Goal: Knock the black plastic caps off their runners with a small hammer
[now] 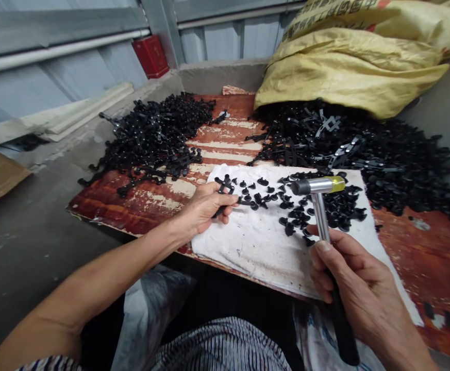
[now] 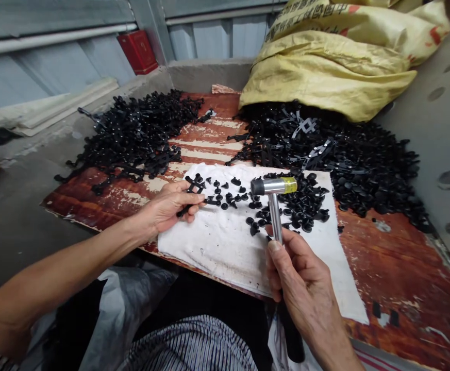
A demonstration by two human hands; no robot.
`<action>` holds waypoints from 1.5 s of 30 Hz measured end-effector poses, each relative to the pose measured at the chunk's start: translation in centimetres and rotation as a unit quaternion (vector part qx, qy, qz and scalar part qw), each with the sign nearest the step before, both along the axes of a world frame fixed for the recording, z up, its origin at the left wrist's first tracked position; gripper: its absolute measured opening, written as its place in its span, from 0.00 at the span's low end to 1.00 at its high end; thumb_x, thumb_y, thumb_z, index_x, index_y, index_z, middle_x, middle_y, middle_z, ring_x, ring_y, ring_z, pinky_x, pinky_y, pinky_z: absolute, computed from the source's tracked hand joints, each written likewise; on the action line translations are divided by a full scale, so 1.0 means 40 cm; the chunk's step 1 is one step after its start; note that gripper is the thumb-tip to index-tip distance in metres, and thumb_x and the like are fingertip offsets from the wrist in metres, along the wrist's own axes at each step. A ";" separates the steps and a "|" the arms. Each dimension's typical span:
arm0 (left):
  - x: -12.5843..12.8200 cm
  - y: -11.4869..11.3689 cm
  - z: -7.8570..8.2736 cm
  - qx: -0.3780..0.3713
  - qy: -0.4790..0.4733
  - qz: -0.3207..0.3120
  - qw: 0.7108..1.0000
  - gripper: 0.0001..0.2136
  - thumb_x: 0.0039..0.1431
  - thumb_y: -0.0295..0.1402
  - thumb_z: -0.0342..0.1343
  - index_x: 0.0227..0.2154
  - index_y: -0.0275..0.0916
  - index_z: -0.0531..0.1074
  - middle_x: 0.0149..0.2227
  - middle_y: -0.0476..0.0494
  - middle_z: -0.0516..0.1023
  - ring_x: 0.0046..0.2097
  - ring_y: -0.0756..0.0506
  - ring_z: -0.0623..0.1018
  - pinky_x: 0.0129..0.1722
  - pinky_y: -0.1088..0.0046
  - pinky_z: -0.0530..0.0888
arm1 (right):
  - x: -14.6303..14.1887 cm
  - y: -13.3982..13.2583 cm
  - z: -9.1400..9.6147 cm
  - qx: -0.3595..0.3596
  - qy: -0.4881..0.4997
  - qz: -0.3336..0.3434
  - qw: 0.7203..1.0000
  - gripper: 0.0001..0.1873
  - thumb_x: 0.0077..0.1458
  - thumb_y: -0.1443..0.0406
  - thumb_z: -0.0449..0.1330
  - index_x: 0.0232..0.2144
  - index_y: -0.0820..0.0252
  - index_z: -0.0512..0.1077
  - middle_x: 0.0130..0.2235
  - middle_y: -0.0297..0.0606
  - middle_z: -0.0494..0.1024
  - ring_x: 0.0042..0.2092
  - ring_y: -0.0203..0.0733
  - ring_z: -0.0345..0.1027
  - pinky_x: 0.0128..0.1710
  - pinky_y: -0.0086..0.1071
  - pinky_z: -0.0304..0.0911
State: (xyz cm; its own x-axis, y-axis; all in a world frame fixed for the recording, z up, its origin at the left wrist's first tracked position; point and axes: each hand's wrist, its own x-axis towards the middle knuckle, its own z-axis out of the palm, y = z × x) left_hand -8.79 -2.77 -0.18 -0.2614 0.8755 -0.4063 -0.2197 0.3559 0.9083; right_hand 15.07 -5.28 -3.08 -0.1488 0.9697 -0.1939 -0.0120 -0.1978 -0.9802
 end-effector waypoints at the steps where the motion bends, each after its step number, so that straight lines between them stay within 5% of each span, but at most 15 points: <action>1: 0.010 0.000 0.001 0.004 -0.002 -0.004 1.000 0.12 0.52 0.17 0.58 0.23 0.37 0.63 0.20 0.51 0.72 0.17 0.56 0.67 0.14 0.81 0.63 | 0.001 0.000 -0.002 0.002 0.002 0.000 1.000 0.20 0.50 0.50 0.66 0.40 0.55 0.72 0.20 0.24 0.61 0.16 0.30 0.53 0.10 0.23 0.53; 45: 0.039 0.019 -0.024 -0.018 0.012 0.028 0.999 0.14 0.54 0.17 0.57 0.21 0.37 0.61 0.20 0.47 0.74 0.16 0.55 0.67 0.13 0.80 0.66 | 0.017 -0.003 -0.019 0.017 -0.009 0.018 1.000 0.18 0.56 0.51 0.63 0.42 0.55 0.71 0.20 0.24 0.63 0.16 0.29 0.54 0.12 0.22 0.52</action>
